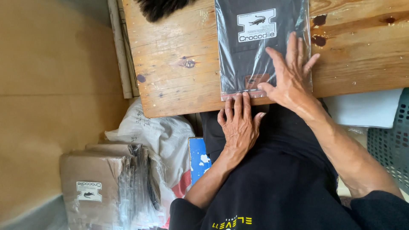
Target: The person is preparing trousers for sale by lint-rolling them, folding them neatly, placing them into plastic bags, and applying brand labels.
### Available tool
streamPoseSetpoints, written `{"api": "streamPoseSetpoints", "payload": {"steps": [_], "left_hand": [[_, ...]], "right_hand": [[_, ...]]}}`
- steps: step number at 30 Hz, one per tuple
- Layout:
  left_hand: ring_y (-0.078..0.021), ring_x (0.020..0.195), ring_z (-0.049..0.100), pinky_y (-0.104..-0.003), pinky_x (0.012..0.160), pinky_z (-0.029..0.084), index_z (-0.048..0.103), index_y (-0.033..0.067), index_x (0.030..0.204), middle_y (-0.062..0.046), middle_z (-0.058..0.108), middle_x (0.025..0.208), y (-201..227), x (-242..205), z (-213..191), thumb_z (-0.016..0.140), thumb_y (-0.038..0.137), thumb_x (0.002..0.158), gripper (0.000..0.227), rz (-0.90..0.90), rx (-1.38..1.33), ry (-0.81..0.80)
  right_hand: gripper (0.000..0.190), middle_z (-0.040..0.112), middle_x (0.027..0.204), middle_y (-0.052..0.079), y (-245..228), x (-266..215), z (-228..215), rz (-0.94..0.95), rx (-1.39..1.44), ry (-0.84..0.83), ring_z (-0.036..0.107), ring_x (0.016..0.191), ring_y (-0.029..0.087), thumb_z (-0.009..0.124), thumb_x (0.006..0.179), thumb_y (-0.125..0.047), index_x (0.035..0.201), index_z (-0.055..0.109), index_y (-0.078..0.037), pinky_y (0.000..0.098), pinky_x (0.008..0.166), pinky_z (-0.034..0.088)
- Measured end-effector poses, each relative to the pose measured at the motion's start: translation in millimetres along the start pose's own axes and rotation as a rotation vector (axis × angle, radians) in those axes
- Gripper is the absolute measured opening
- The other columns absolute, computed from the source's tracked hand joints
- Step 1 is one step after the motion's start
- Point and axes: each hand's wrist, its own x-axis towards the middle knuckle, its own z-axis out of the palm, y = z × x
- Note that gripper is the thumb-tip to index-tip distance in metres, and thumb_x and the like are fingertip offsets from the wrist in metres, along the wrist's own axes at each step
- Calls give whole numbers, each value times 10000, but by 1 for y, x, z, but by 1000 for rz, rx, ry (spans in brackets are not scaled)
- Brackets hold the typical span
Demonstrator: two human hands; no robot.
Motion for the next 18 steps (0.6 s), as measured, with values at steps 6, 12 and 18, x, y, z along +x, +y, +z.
{"api": "streamPoseSetpoints", "payload": {"steps": [6,12,18], "left_hand": [[-330,1305,547,-524,1005,403,507,247,1500,-85,582,1443,-3,3,-1,496,618,989,632,29,-6,-72],[-316,1285,579,-507,1030,397,548,246,1479,-73,604,1427,-7,3,2,535,609,998,603,82,62,2],[-278,1292,568,-499,1019,391,507,273,1512,-31,588,1444,-13,5,-5,563,567,1000,594,101,72,-55]], "right_hand": [[1137,-195,1643,257,-2,-3,-5,147,29,-108,-128,1550,456,863,662,-346,1640,306,-182,807,1136,-68],[1167,-204,1613,321,-6,-7,-5,95,26,-75,-137,1530,513,903,642,-318,1628,316,-106,859,1083,-74],[1150,-225,1617,322,12,-15,-8,60,16,-42,-168,1526,535,903,637,-279,1613,325,-89,861,1060,-127]]}}
